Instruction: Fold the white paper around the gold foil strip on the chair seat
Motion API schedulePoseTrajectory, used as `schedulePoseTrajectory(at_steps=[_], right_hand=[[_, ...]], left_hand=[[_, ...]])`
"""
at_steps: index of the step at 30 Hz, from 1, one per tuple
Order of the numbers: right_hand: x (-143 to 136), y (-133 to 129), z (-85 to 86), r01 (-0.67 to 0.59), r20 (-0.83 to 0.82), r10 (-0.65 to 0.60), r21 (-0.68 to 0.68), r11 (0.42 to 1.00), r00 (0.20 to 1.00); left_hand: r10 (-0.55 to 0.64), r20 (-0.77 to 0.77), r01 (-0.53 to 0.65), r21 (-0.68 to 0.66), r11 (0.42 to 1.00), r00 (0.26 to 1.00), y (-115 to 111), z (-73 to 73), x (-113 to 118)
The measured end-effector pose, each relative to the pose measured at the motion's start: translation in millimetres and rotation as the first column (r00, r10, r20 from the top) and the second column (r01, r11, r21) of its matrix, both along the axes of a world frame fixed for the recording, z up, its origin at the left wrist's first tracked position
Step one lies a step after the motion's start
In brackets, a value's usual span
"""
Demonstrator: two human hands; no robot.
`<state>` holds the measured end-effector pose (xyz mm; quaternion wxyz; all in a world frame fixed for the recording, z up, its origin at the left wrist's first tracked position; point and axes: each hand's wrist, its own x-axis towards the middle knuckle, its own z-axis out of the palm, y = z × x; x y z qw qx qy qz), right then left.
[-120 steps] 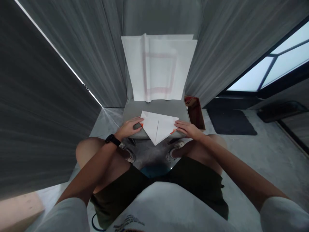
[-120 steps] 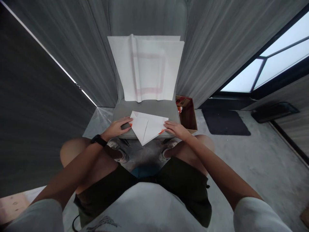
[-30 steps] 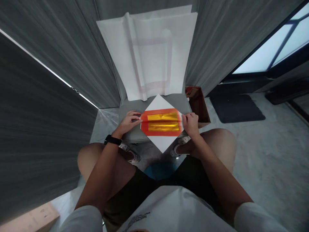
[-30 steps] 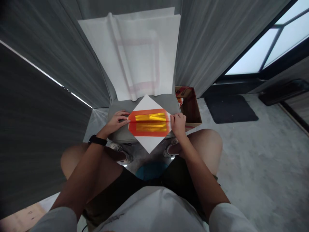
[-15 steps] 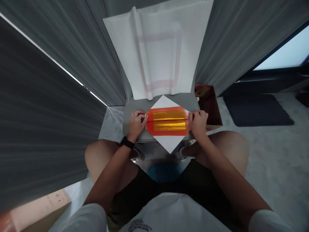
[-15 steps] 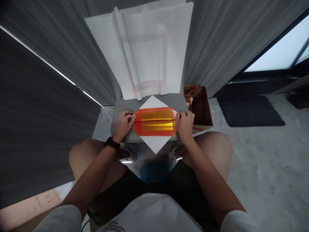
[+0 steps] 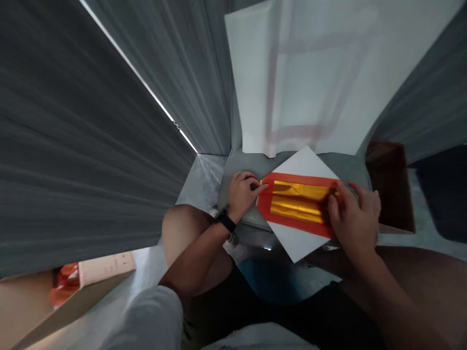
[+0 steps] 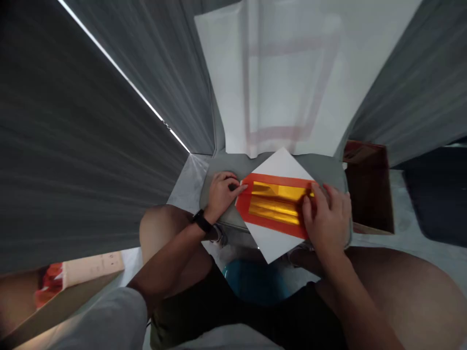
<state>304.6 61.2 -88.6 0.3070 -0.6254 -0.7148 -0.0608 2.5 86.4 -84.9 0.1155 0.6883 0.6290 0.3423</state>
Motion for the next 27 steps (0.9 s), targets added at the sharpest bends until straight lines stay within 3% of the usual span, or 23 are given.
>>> schedulePoseTrajectory(at_steps=[3,9,15,18,22,27], right_hand=[[-13.6,0.6,-2.1,-0.04,0.068,0.045,-0.072,0.997,0.997],[-17.9,2.7,-10.7,0.063,0.113,-0.054,-0.075,0.995,0.992],[-14.6,2.8,-9.4,-0.024,0.125,0.031,-0.061,0.998,0.992],[-14.9,2.9,-8.3,-0.105,0.118,0.116,-0.095,0.99,0.986],[-17.8,1.9,-7.9,-0.09,0.074,0.098,-0.103,0.991,0.992],[-22.2,-2.8,-5.9,-0.004,0.056,0.009,-0.082,0.997,0.998]], left_hand=[[0.011,-0.006,-0.011,-0.011,1.0,1.0,-0.1,0.6,-0.9],[0.01,-0.028,-0.01,-0.021,1.0,1.0,-4.3,2.5,-0.5],[0.017,-0.079,-0.018,-0.002,1.0,0.997,-5.0,3.6,-0.9],[-0.09,-0.136,0.099,0.063,0.993,0.987,-14.5,7.2,5.3],[-0.324,-0.228,0.355,0.112,0.928,0.918,-34.7,4.8,21.2],[-0.379,-0.308,0.417,0.067,0.907,0.873,-46.9,-6.7,29.8]])
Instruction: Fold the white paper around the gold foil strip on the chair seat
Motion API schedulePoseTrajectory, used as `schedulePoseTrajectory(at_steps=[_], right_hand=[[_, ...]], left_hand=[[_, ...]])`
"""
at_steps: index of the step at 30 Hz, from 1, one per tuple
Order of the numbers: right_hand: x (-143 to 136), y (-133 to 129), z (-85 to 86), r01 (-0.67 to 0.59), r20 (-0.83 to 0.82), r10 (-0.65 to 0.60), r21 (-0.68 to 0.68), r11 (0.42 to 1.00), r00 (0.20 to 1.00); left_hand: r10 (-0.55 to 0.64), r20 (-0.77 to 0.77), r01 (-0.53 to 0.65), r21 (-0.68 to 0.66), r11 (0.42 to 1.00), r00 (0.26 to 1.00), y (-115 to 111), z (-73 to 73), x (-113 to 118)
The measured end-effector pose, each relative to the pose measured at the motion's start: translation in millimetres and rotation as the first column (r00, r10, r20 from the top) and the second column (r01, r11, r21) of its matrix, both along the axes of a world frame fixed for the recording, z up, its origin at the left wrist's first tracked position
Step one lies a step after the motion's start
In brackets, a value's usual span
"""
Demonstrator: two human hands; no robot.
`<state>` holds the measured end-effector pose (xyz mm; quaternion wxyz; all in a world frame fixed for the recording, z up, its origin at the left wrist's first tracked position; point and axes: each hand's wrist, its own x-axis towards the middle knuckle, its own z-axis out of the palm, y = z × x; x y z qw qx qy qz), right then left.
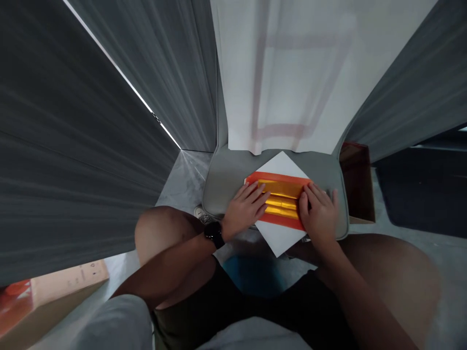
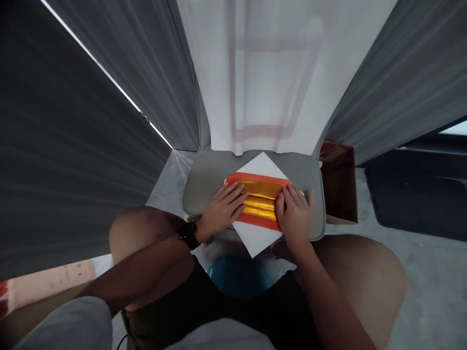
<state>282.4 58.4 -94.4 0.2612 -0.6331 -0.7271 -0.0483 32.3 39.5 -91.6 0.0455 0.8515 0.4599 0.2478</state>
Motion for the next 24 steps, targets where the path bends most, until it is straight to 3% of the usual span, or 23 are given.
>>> schedulePoseTrajectory(at_steps=[9,14,18,21,24], right_hand=[[1.8,-5.3,-0.4,0.051,0.0,-0.051,0.055,0.997,0.999],[16.5,1.6,-1.6,0.084,-0.101,-0.081,0.023,0.996,0.992],[35.1,6.5,-8.3,0.189,-0.167,-0.184,0.016,0.982,0.969],[42.7,2.5,-8.6,0.243,-0.227,-0.237,-0.002,0.97,0.945],[42.0,-9.6,-4.7,0.212,-0.289,-0.212,-0.032,0.977,0.933]], left_hand=[[-0.005,0.008,0.005,0.002,1.0,1.0,2.8,0.9,-1.7],[-0.012,0.055,0.013,-0.001,1.0,0.998,5.1,-2.4,-2.2],[-0.03,0.077,0.031,-0.013,0.999,0.997,6.5,-2.4,-2.1],[-0.028,0.09,0.03,-0.026,0.999,0.996,7.3,-2.0,-2.3],[-0.027,0.082,0.03,-0.029,0.999,0.996,8.5,-2.5,-3.3]])
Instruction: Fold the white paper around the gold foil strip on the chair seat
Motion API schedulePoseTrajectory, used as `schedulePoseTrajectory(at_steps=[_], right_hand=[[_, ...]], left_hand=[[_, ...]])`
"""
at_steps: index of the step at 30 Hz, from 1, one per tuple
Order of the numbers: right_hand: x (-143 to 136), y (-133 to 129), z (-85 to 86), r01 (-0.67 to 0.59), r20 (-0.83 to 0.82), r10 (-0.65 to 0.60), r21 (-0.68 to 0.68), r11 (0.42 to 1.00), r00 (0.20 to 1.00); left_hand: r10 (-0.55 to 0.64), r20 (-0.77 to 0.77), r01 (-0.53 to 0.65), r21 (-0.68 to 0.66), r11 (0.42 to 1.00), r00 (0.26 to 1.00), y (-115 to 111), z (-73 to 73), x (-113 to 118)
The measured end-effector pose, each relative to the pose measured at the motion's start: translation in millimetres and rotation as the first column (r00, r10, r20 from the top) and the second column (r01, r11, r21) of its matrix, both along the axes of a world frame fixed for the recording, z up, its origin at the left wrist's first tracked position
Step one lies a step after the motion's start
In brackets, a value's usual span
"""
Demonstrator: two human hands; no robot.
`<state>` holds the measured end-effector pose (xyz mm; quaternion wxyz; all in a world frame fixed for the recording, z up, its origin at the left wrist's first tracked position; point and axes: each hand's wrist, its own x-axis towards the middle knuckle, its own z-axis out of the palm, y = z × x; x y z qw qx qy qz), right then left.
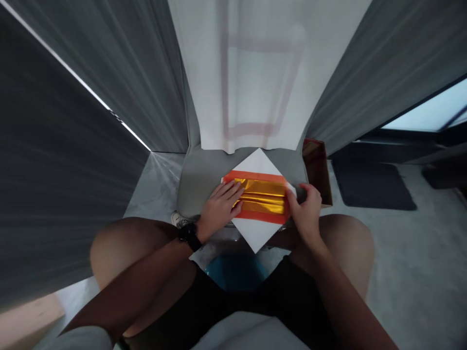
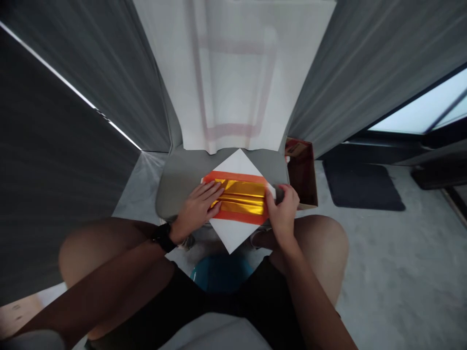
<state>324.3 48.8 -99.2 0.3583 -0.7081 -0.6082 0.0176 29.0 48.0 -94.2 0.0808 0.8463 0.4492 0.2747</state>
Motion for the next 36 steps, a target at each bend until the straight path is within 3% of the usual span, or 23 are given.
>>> schedulePoseTrajectory(at_steps=[4,10,14,19,23,26,29,33,36], right_hand=[[-9.1,-16.9,-2.6,-0.067,-0.023,0.067,-0.027,0.997,0.998],[-19.0,-20.0,-15.8,0.207,-0.066,-0.206,0.019,0.978,0.976],[-20.9,-15.4,-17.2,0.241,-0.144,-0.24,-0.007,0.97,0.96],[-22.8,-13.1,-15.0,0.198,-0.203,-0.205,-0.053,0.979,0.958],[-22.1,-10.8,-10.7,0.133,-0.241,-0.161,-0.129,0.983,0.957],[-18.4,-9.2,-7.3,0.064,-0.256,-0.107,-0.169,0.984,0.961],[-11.7,-8.9,-4.2,-0.011,-0.269,-0.039,-0.183,0.983,0.962],[1.4,-7.6,0.8,-0.207,-0.239,0.169,-0.144,0.968,0.956],[14.0,-3.5,3.8,-0.409,-0.182,0.389,-0.086,0.909,0.903]], left_hand=[[-0.019,0.023,0.019,0.007,1.0,1.0,2.2,-1.1,-1.9],[0.072,0.098,-0.072,-0.001,0.997,0.993,6.0,-0.1,-4.8],[0.191,0.182,-0.186,-0.046,0.981,0.964,8.0,2.8,-4.1],[0.486,0.143,-0.476,-0.097,0.874,0.862,10.4,6.1,-8.8],[0.579,0.083,-0.558,-0.189,0.808,0.811,17.2,7.6,-27.0],[0.587,0.129,-0.532,-0.303,0.791,0.799,22.6,9.4,-43.7],[0.535,0.196,-0.426,-0.412,0.805,0.822,25.4,11.2,-57.6],[0.371,0.206,-0.292,-0.332,0.897,0.906,26.0,14.5,-71.9],[0.21,0.178,-0.164,-0.244,0.956,0.961,28.0,16.9,-82.6]])
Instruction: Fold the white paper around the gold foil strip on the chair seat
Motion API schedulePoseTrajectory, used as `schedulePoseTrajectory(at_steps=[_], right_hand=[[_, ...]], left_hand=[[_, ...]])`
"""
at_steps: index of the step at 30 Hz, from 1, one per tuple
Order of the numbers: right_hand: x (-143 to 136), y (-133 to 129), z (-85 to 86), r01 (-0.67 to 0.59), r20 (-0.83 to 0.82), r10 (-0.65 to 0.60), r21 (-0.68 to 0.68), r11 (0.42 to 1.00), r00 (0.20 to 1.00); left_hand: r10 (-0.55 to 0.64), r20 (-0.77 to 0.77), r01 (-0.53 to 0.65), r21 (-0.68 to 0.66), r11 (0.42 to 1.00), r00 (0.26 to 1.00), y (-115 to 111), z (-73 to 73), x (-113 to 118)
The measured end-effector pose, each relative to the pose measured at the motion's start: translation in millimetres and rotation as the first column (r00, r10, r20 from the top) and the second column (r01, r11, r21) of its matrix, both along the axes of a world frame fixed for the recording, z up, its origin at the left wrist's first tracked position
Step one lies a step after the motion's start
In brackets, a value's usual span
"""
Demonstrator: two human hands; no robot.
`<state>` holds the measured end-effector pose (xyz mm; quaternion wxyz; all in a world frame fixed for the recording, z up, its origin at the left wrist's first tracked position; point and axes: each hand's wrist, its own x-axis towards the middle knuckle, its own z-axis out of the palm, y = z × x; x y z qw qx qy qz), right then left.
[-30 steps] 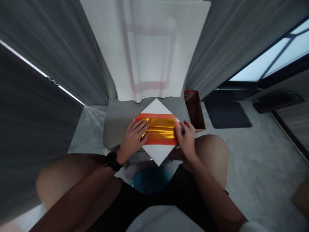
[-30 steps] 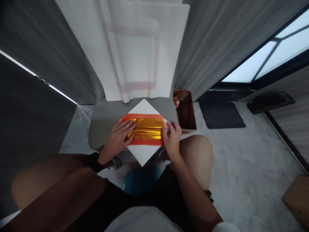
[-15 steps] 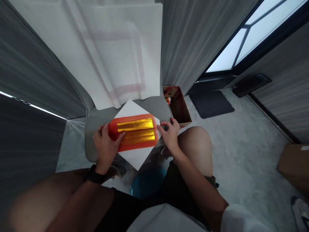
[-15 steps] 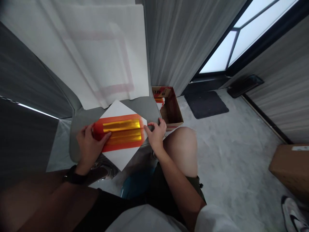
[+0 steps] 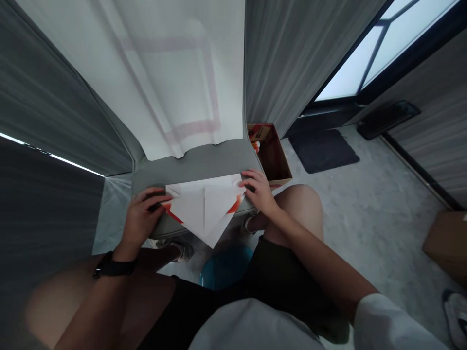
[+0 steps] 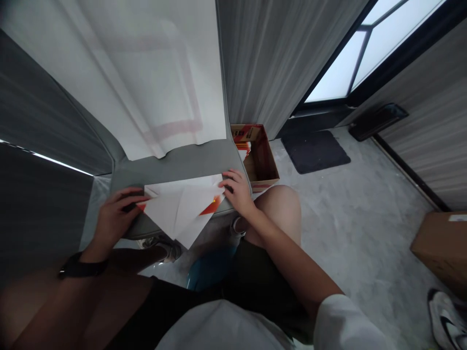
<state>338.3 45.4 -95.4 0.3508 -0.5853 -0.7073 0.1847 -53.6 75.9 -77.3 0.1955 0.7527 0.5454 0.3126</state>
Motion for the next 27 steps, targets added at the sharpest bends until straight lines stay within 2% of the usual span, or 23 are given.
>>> schedulePoseTrajectory(at_steps=[2,5,10,16,21,24,27], right_hand=[[8.6,3.3,0.3,-0.128,0.021,0.127,0.041,0.991,0.992],[18.9,5.0,-1.5,-0.229,0.068,0.224,0.073,0.971,0.972],[24.9,-5.4,-4.0,-0.284,0.221,0.265,0.056,0.957,0.938],[22.2,-15.6,-0.2,-0.318,0.333,0.276,0.075,0.945,0.902],[14.1,-19.3,10.6,-0.407,0.363,0.353,0.082,0.91,0.862],[9.9,-20.8,14.3,-0.394,0.334,0.352,0.064,0.917,0.874],[6.0,-20.7,11.6,-0.321,0.249,0.29,0.093,0.943,0.924]], left_hand=[[-0.124,-0.038,0.124,0.004,0.992,0.992,3.1,0.8,-7.7],[-0.303,-0.075,0.302,-0.029,0.953,0.95,8.8,1.0,-19.1],[-0.419,-0.145,0.419,-0.037,0.907,0.896,13.6,-1.1,-31.5],[-0.395,-0.097,0.393,-0.032,0.919,0.914,13.7,-7.3,-33.4],[-0.341,-0.032,0.339,-0.056,0.939,0.94,12.0,-6.1,-26.6],[-0.307,0.017,0.307,-0.06,0.95,0.952,12.0,-4.1,-21.8],[-0.277,0.065,0.281,-0.063,0.958,0.959,13.0,-2.2,-18.4]])
